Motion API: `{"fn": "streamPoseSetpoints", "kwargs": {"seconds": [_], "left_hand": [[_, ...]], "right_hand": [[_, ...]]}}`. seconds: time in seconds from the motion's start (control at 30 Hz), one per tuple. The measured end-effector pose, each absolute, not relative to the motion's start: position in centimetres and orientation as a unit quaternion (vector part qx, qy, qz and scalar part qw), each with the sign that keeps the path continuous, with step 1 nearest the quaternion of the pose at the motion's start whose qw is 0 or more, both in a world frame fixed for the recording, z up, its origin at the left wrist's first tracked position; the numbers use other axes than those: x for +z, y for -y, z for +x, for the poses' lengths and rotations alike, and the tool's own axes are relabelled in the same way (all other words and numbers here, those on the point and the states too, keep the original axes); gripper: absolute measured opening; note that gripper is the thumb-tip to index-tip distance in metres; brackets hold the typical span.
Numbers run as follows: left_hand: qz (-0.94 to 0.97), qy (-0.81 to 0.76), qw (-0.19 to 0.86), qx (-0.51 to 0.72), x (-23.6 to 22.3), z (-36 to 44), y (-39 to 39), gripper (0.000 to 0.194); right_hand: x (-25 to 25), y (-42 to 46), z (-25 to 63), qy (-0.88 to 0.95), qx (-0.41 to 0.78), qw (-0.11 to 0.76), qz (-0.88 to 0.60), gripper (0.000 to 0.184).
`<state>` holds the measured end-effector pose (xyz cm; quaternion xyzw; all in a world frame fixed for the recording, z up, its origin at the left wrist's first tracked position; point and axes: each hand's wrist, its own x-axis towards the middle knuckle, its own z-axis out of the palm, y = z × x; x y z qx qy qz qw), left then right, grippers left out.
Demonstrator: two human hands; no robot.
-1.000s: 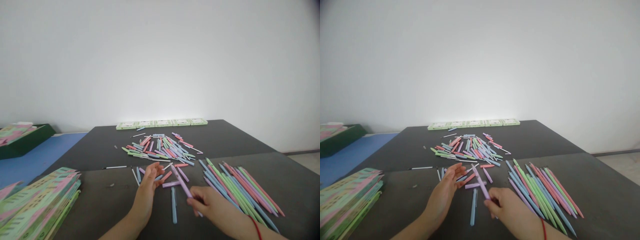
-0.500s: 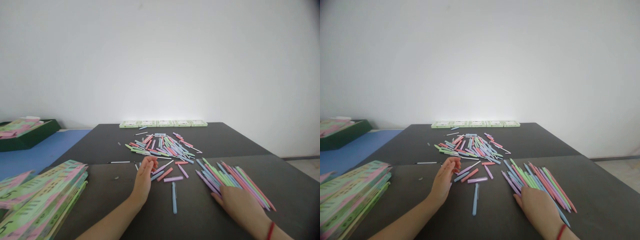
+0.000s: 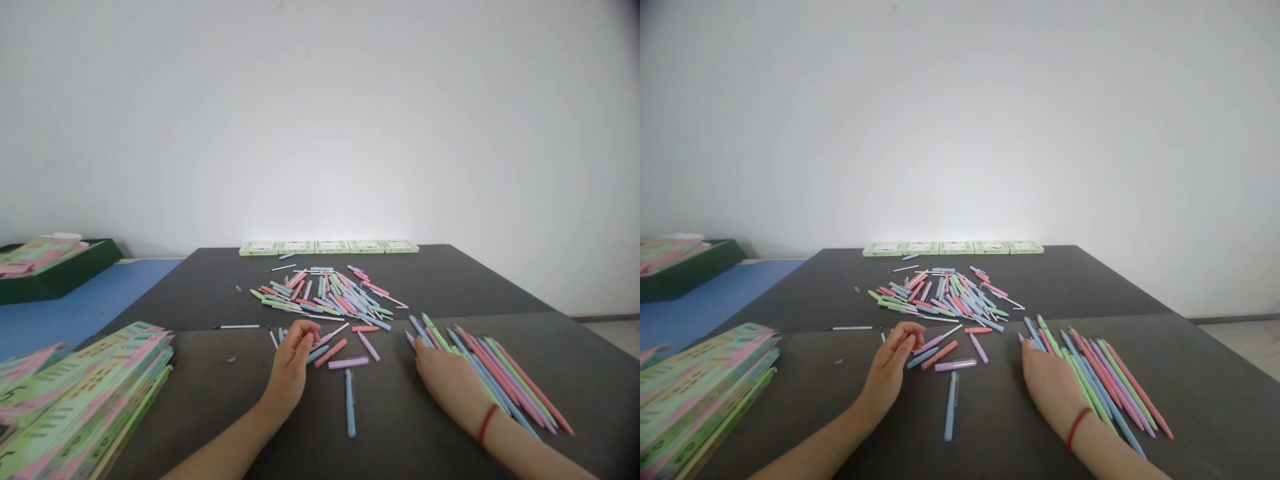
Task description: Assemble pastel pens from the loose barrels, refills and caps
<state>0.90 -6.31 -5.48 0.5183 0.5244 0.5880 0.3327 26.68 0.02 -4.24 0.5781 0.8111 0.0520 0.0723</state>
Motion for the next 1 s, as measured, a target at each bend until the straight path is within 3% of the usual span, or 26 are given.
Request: {"fn": "streamPoseSetpoints", "kwargs": {"seconds": [0.13,0.3,0.73,0.8,0.9,1.0], "left_hand": [[0.510,-0.541,0.314,0.591,-5.5,0.4,5.7,0.016],[0.489,-0.569,0.286,0.596,-5.4,-0.7,5.1,0.016],[0.507,-0.583,0.297,0.561,-6.1,-0.3,5.7,0.014],[0.519,-0.567,0.297,0.567,-6.1,0.0,6.1,0.016],[0.560,-0.522,0.315,0.562,-5.6,0.7,6.8,0.024],[0.592,-0.472,0.370,0.539,-5.0,1.7,7.4,0.012]], "right_hand": [[-3.3,0.3,24.6,-0.843,0.045,0.056,0.534,0.021],[-3.2,1.2,20.1,-0.907,0.019,-0.028,0.420,0.020],[-4.2,-1.2,16.5,-0.952,-0.045,-0.060,0.296,0.012],[-3.7,-0.9,17.2,-0.943,-0.107,-0.091,0.301,0.011],[-3.2,-0.1,18.4,-0.882,-0.312,-0.156,0.316,0.015],[-3.2,0.6,19.2,-0.804,-0.481,-0.182,0.298,0.015]]}}
